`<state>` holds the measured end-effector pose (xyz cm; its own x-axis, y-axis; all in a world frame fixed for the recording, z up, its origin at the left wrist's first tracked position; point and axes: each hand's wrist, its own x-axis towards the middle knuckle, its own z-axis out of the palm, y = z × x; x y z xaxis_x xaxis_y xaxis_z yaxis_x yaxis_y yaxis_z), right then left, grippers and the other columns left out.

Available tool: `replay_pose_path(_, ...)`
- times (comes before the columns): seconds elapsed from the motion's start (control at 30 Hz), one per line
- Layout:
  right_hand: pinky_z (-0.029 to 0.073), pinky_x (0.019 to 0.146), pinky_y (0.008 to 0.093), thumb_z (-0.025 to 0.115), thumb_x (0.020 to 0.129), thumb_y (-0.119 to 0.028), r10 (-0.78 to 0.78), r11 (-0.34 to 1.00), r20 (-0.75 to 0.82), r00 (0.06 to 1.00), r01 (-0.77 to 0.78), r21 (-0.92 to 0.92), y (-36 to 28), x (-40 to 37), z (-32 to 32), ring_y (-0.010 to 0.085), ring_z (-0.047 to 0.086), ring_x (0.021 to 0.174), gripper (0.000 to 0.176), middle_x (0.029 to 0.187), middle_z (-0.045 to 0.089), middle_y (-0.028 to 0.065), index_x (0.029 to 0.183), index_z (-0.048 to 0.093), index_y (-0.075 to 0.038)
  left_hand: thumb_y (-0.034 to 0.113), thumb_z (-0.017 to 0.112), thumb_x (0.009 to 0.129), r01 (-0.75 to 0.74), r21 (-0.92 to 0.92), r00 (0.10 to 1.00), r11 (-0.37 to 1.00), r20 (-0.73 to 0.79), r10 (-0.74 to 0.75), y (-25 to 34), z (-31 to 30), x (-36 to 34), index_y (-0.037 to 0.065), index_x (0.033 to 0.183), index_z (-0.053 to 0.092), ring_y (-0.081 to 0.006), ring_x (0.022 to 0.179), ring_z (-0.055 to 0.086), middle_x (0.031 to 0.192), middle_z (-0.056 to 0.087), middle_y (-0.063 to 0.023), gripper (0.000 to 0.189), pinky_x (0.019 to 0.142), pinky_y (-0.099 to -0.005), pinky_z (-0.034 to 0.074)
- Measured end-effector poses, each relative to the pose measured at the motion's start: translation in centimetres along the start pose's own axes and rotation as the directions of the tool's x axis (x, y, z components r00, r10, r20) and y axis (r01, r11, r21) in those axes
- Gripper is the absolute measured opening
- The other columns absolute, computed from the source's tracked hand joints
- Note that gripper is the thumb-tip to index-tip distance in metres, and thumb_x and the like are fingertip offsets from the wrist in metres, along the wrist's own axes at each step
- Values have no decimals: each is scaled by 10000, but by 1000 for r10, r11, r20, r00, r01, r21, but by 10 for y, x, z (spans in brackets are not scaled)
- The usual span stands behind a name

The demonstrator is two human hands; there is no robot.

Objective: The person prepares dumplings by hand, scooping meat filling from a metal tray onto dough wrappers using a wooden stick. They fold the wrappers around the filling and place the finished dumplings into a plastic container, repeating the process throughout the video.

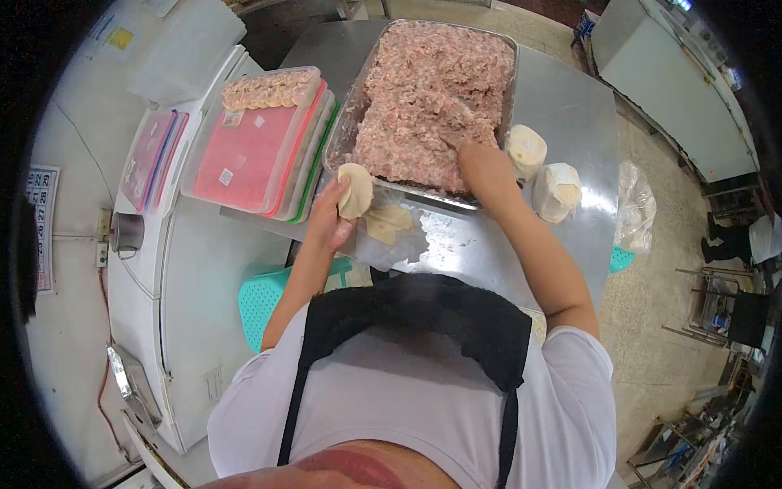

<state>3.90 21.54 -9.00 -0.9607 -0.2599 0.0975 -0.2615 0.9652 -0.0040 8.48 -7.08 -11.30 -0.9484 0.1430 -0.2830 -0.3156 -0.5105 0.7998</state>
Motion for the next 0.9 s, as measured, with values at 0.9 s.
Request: replay_pose_path(0.9, 499, 651, 477, 526, 890, -316, 112, 977, -119, 987, -88, 194, -33, 16, -9, 360, 629, 772, 267, 813, 654, 144, 857, 637, -74, 83, 505, 937, -38, -25, 999, 999, 0, 38, 41, -27, 37, -44, 1225, 501, -225, 1056, 607, 1155, 601, -149, 315, 903, -357, 507)
